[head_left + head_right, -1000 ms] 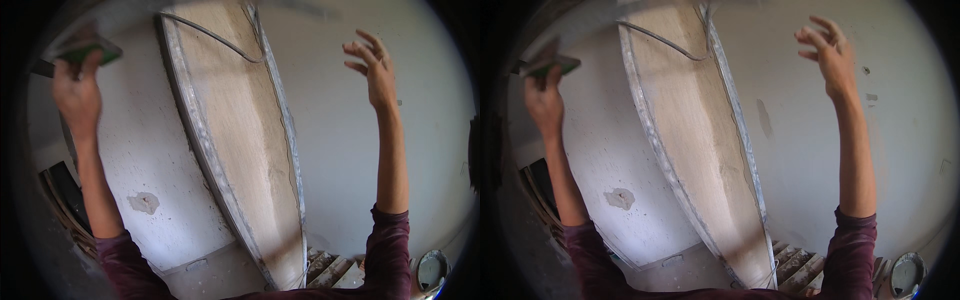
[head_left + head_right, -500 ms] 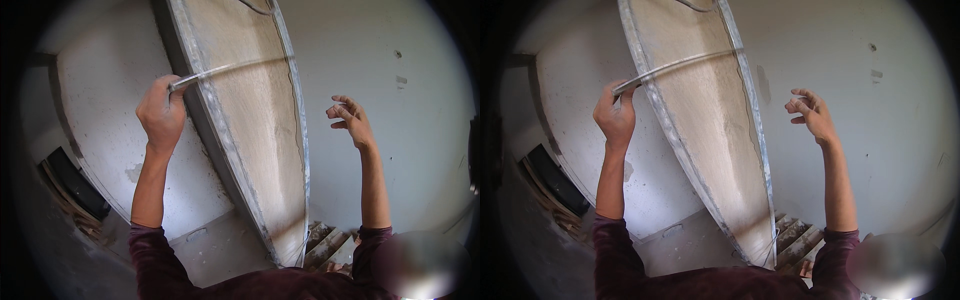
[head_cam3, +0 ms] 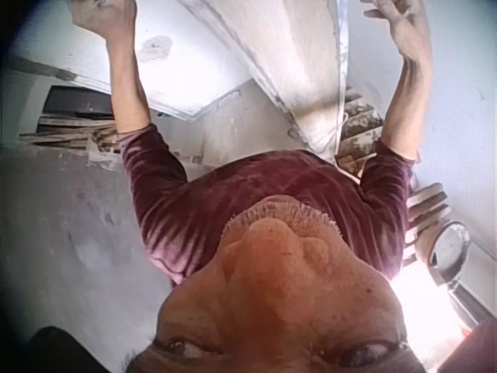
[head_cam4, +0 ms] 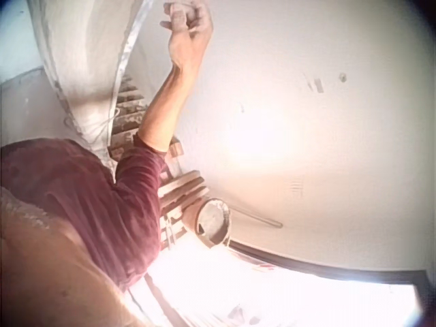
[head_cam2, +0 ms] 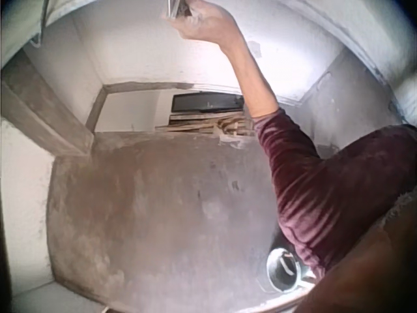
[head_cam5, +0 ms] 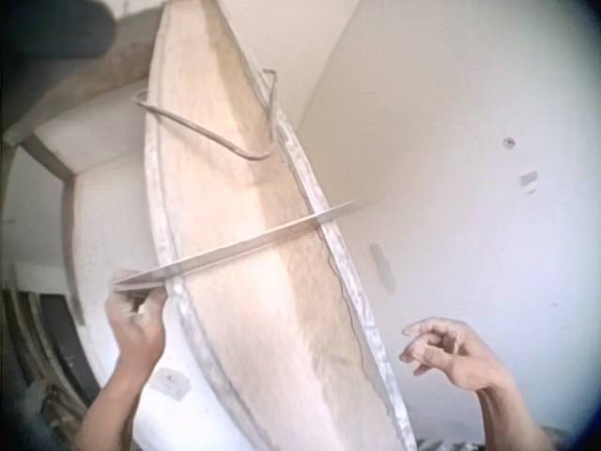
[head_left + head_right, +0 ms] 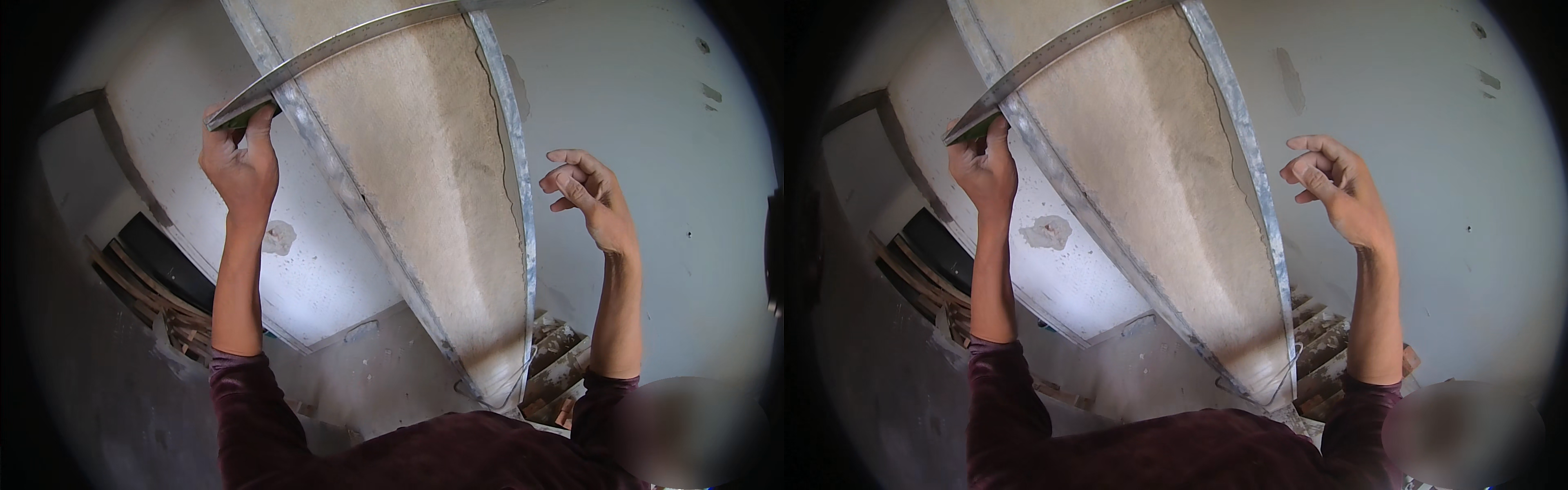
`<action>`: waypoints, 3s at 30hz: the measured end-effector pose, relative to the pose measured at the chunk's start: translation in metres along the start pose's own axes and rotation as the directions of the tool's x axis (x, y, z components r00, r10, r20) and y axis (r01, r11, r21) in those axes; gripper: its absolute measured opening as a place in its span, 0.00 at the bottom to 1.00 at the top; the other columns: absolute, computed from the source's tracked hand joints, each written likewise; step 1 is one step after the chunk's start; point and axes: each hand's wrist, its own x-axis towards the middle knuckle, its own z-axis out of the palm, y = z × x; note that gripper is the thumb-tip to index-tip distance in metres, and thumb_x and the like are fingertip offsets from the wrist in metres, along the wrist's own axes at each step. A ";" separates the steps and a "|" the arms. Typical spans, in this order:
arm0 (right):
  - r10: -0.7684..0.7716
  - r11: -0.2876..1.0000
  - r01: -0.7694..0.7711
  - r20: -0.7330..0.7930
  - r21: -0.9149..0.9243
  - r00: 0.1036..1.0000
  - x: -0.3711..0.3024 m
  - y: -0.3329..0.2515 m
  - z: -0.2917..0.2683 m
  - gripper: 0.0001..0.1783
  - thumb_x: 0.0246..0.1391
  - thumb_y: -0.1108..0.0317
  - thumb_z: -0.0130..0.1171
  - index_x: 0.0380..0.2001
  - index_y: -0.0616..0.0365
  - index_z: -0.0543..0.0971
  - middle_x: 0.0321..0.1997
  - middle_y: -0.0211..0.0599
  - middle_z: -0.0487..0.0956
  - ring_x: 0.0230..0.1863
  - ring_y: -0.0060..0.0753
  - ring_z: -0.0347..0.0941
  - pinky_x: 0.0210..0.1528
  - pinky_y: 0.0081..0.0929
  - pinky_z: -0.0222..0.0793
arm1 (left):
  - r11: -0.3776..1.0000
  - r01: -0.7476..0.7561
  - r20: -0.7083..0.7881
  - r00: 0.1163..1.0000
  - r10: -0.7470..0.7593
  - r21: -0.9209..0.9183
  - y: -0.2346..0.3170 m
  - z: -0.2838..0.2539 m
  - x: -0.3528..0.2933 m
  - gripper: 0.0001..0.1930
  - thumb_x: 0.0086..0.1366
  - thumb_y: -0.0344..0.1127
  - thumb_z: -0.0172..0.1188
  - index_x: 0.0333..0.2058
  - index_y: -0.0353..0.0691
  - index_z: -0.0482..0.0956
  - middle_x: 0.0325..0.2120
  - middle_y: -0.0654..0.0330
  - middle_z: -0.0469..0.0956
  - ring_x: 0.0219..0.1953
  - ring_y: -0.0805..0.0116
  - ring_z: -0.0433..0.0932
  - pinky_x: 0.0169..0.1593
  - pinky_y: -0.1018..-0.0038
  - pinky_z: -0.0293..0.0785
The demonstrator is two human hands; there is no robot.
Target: The person uses a level and a metal ruler to check the vertical alignment and straightness of a plastered column edge.
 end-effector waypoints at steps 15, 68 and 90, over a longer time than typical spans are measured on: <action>-0.060 0.997 0.059 0.013 0.041 0.998 0.001 0.018 -0.006 0.15 0.61 0.67 0.57 0.48 0.64 0.76 0.33 0.37 0.81 0.37 0.28 0.75 0.38 0.27 0.74 | 0.997 0.059 0.010 0.998 -0.060 0.042 0.007 0.002 -0.001 0.08 0.65 0.28 0.62 0.39 0.32 0.75 0.31 0.62 0.73 0.34 0.75 0.73 0.40 0.79 0.72; -0.236 -0.344 -0.779 -0.852 0.524 -0.468 -0.682 -0.075 0.091 0.27 0.45 0.48 0.66 0.43 0.56 0.80 0.42 0.44 0.79 0.47 0.45 0.75 0.50 0.42 0.70 | 0.515 0.482 0.287 0.864 -0.414 -0.709 0.061 0.050 -0.289 0.44 0.70 0.63 0.41 0.70 0.39 0.36 0.71 0.46 0.37 0.72 0.49 0.42 0.71 0.50 0.41; 0.191 0.611 -0.769 -0.978 0.187 -0.086 -0.533 0.057 0.282 0.22 0.62 0.57 0.58 0.52 0.62 0.76 0.43 0.34 0.79 0.43 0.25 0.75 0.47 0.25 0.71 | 0.117 0.555 0.246 -0.536 0.807 0.824 -0.004 0.012 -0.644 0.27 0.71 0.55 0.47 0.55 0.37 0.66 0.55 0.53 0.69 0.59 0.60 0.68 0.62 0.59 0.62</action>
